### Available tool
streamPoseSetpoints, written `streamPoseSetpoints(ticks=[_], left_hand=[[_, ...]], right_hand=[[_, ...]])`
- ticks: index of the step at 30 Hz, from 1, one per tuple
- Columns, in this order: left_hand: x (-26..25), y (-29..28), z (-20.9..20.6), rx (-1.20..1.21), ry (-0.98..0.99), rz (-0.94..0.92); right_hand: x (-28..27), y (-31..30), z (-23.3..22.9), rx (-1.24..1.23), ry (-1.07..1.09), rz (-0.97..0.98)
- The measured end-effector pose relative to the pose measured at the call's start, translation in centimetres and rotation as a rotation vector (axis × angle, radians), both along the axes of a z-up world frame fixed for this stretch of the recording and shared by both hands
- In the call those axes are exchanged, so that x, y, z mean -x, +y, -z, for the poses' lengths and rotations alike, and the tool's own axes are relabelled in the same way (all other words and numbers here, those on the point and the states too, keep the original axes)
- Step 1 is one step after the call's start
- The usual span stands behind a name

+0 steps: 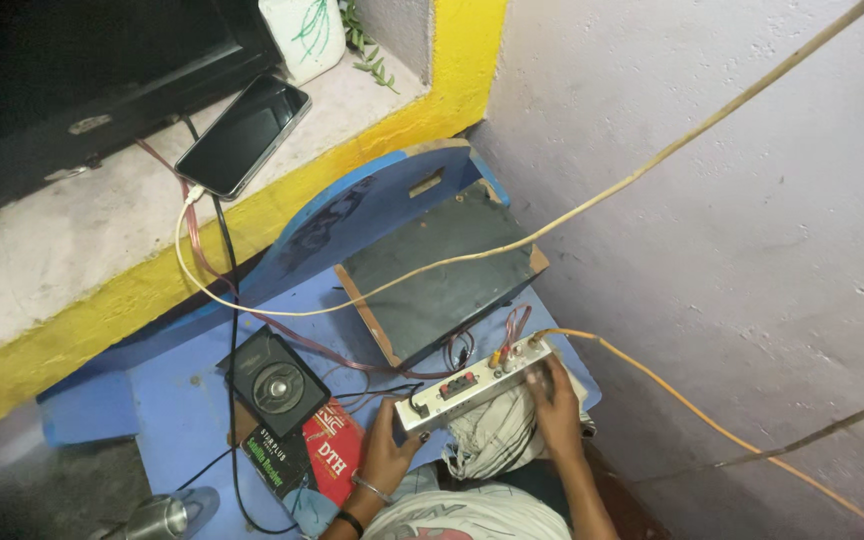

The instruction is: The person wipes down the exterior of a black speaker and a silver receiver box using a white cloth, then connects two colored cables into the rear ports of the receiver.

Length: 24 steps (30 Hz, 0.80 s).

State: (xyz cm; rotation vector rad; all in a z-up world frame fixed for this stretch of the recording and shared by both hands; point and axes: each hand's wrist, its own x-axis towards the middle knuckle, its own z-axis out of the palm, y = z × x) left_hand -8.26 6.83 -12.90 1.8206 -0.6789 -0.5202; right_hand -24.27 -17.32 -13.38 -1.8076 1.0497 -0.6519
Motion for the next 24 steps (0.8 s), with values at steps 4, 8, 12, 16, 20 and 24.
streamPoseSetpoints(ticks=[4, 8, 12, 16, 20, 24], left_hand=[[0.0, 0.0, 1.5, 0.043, 0.047, -0.044], [-0.2, 0.2, 2.0, -0.065, 0.052, -0.024], [-0.2, 0.1, 1.7, -0.017, 0.031, 0.0], [-0.4, 0.1, 1.4, -0.137, 0.043, -0.003], [-0.4, 0.2, 2.2, -0.122, -0.029, 0.032], [-0.3, 0.2, 2.8, -0.171, 0.011, 0.035]], right_hand=[[0.2, 2.7, -5.8, 0.086, 0.133, 0.073], [-0.7, 5.3, -11.3, 0.178, 0.078, 0.055], [-3.4, 5.3, -13.3, 0.381, -0.027, -0.089], [-4.2, 5.2, -12.9, 0.376, 0.086, -0.101], [-4.0, 5.0, -12.2, 0.455, 0.059, -0.141], [-4.1, 5.1, -12.1, 0.475, -0.031, -0.169]])
